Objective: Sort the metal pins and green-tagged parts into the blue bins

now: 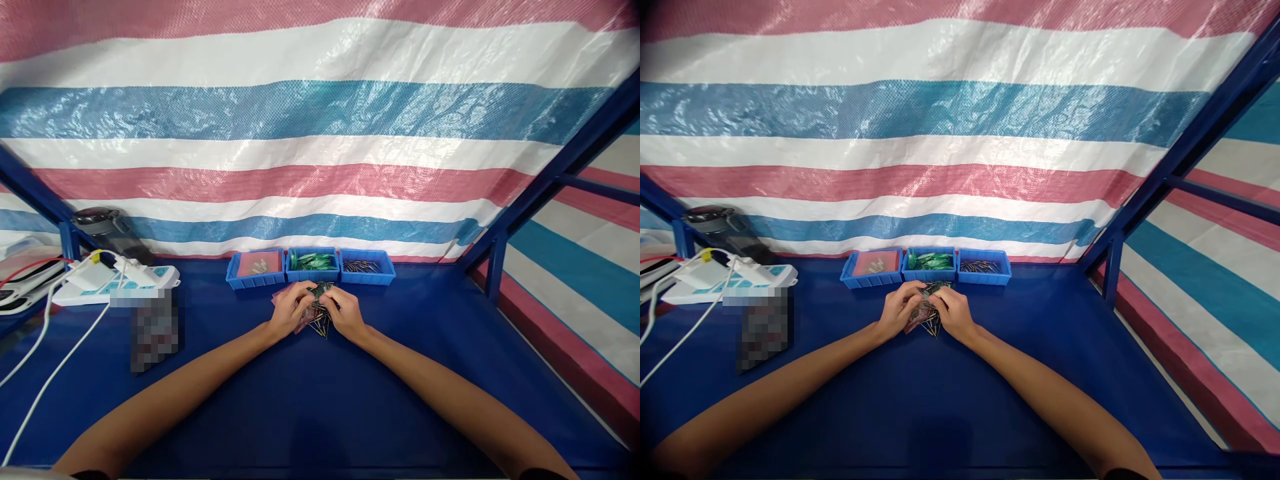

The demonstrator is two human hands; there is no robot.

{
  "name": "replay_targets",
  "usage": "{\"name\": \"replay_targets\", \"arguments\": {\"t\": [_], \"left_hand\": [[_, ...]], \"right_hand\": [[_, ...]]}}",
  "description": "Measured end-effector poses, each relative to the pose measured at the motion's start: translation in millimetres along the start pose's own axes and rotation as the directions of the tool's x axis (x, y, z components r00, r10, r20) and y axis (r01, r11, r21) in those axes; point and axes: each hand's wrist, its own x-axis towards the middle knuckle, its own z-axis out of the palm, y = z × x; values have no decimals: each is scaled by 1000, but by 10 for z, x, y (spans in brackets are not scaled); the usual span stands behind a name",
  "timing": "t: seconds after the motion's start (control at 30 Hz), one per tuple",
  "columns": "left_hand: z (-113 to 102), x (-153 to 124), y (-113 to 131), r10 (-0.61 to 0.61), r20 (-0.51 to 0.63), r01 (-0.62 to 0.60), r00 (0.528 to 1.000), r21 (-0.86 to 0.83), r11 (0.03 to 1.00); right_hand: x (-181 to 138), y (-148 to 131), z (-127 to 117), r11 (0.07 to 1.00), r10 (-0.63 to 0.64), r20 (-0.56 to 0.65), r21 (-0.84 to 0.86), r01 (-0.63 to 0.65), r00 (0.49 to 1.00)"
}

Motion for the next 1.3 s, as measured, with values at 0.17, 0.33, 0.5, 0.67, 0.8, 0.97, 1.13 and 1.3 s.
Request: {"name": "replay_targets", "arguments": {"t": [0.17,0.33,0.5,0.67,0.8,0.97,1.13,1.3], "left_hand": [[2,23,33,-10,-20,10,1000,6,1000],[10,35,45,12,-23,-10,1000,73,997],[8,34,54,-4,-37,6,999,56,998],[8,23,47,-50,-78,53,996,28,998],[12,19,44,-79,-131,81,988,7,997],[25,21,41,-95,-167,91,981,-35,995],[27,19,38,-112,-148,107,983,-47,993],[28,13,34,-108,-150,103,983,-38,994]], "right_hand": [[103,-13,-49,945,289,-107,192,-265,951],[400,113,-237,558,653,-17,687,-465,758],[629,193,-555,235,772,147,839,-491,619],[617,103,-595,606,607,138,556,-568,783],[505,36,-455,939,345,232,-65,-339,910],[370,-7,-323,869,268,412,-493,-34,871],[321,0,-293,790,312,468,-611,48,826],[307,-4,-270,738,342,481,-669,86,808]]}}
